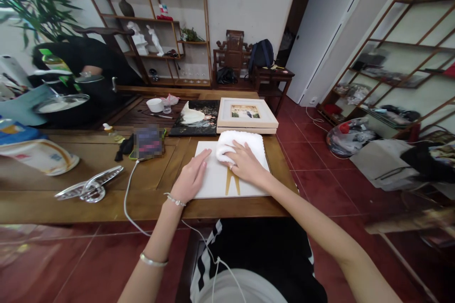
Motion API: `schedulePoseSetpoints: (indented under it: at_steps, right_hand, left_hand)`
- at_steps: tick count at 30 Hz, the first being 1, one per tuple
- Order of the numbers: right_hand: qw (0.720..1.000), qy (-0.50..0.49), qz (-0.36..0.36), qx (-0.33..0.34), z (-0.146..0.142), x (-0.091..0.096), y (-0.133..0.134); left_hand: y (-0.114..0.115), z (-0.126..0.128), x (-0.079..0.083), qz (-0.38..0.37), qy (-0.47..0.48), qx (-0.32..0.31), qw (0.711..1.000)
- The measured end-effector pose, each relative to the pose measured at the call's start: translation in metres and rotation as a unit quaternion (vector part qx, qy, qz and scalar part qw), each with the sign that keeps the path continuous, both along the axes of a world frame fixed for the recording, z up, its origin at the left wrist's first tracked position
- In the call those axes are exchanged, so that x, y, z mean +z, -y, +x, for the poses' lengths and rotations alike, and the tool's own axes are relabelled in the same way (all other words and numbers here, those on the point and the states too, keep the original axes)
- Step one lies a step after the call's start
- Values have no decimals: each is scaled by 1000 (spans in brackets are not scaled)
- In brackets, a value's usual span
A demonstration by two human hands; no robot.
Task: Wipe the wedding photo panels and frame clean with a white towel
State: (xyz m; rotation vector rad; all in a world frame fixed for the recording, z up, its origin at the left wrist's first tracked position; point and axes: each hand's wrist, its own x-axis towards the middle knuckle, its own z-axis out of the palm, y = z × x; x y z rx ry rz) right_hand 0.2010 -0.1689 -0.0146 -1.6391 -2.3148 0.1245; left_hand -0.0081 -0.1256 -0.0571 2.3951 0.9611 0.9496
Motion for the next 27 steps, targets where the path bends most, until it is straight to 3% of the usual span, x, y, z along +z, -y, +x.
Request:
schedulePoseSetpoints:
  at_steps: [4,8,14,17,20,22,27]
  right_hand:
    - [997,56,10,47,-20,-3,-7]
    - [975,95,23,201,-32,0,11]
    - [951,-4,-68,303,-18,20,49]
    - [941,-124,-157,274,3,35,61]
    - [929,-246,-211,179,29,48,64]
    - [932,-299,-175,105,45,53,62]
    - [948,-311,37,-56,61,60,44]
  left_hand:
    - [1,-1,2,17,38,10,999]
    - [0,-2,0,40,73,11,996]
    - [-1,-5,-1,23,77,29,996]
    - [-1,-4,0,2,42,16,999]
    - [-2,-2,0,-13,0,-1,1000]
    - [-3,0,-2,-12,-21,-1,1000]
    - [-4,2,-7,-4,-44,11,999]
